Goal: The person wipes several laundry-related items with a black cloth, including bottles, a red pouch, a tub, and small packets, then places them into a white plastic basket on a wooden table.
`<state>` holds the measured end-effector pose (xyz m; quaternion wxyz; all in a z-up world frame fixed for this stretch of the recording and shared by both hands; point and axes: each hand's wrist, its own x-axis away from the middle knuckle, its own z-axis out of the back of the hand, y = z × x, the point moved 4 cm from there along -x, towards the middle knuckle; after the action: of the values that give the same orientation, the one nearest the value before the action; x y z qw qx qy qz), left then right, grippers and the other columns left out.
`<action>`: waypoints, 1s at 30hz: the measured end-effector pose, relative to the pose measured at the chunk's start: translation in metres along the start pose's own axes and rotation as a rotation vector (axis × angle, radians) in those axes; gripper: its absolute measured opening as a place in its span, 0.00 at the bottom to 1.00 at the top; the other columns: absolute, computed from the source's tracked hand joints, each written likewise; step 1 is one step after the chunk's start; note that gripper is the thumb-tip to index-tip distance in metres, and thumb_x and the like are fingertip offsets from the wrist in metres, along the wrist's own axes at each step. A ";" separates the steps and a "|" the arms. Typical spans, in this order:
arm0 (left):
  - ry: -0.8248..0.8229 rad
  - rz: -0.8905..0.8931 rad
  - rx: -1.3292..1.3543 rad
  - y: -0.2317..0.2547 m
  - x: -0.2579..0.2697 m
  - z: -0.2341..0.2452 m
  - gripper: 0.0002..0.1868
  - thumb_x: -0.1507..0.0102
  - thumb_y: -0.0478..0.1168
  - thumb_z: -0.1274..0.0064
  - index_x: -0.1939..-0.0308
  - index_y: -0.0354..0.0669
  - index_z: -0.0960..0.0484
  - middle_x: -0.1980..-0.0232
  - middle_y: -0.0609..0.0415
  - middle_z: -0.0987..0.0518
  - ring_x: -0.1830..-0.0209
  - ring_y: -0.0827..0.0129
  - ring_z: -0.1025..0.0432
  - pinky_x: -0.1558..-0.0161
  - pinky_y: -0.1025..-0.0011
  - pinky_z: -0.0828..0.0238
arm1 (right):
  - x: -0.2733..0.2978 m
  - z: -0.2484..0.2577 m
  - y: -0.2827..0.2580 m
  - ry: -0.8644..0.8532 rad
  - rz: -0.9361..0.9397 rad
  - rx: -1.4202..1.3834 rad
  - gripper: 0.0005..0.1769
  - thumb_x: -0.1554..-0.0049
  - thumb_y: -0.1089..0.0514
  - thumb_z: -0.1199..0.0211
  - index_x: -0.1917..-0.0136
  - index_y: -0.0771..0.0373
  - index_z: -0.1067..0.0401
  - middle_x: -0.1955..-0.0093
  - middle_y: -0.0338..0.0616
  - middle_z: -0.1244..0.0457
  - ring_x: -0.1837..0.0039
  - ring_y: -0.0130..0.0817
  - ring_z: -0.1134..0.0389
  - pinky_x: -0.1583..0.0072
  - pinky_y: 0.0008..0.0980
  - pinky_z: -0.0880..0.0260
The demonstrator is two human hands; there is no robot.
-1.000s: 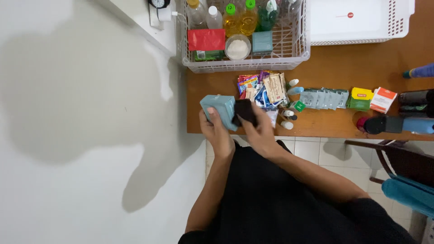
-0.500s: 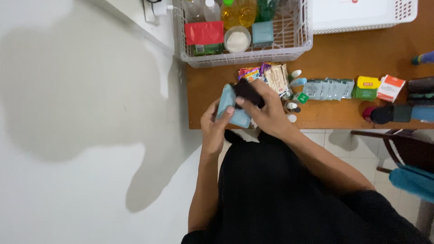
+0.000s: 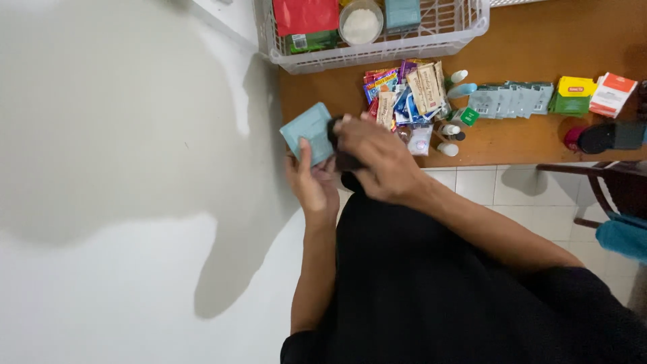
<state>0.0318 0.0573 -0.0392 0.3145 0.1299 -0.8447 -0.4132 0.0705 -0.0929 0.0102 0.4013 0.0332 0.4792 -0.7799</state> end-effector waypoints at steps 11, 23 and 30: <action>0.155 -0.001 -0.193 -0.002 -0.030 0.088 0.29 0.34 0.48 0.44 0.40 0.31 0.39 0.41 0.36 0.30 0.42 0.51 0.25 0.47 0.56 0.18 | 0.025 -0.145 0.132 -0.189 -0.579 -0.022 0.34 0.45 0.69 0.44 0.25 0.66 0.38 0.31 0.59 0.38 0.29 0.56 0.36 0.29 0.46 0.35; 0.065 0.089 -0.305 -0.005 -0.060 0.085 0.30 0.34 0.48 0.46 0.39 0.28 0.35 0.41 0.39 0.30 0.41 0.54 0.26 0.45 0.55 0.20 | 0.032 -0.161 0.153 0.087 -0.535 0.165 0.28 0.45 0.65 0.42 0.30 0.67 0.32 0.33 0.62 0.36 0.32 0.56 0.34 0.31 0.47 0.34; -0.145 0.151 -0.384 -0.051 -0.088 -0.011 0.29 0.34 0.47 0.41 0.37 0.26 0.26 0.46 0.46 0.21 0.50 0.65 0.26 0.53 0.68 0.26 | 0.010 -0.035 0.111 0.391 -0.888 -0.516 0.28 0.36 0.60 0.40 0.25 0.67 0.40 0.42 0.44 0.33 0.48 0.24 0.31 0.48 0.25 0.27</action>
<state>0.1041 0.0611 -0.1110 0.3020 -0.0260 -0.7782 -0.5500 0.1250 -0.0963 -0.0926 -0.0677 -0.1276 0.6886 -0.7106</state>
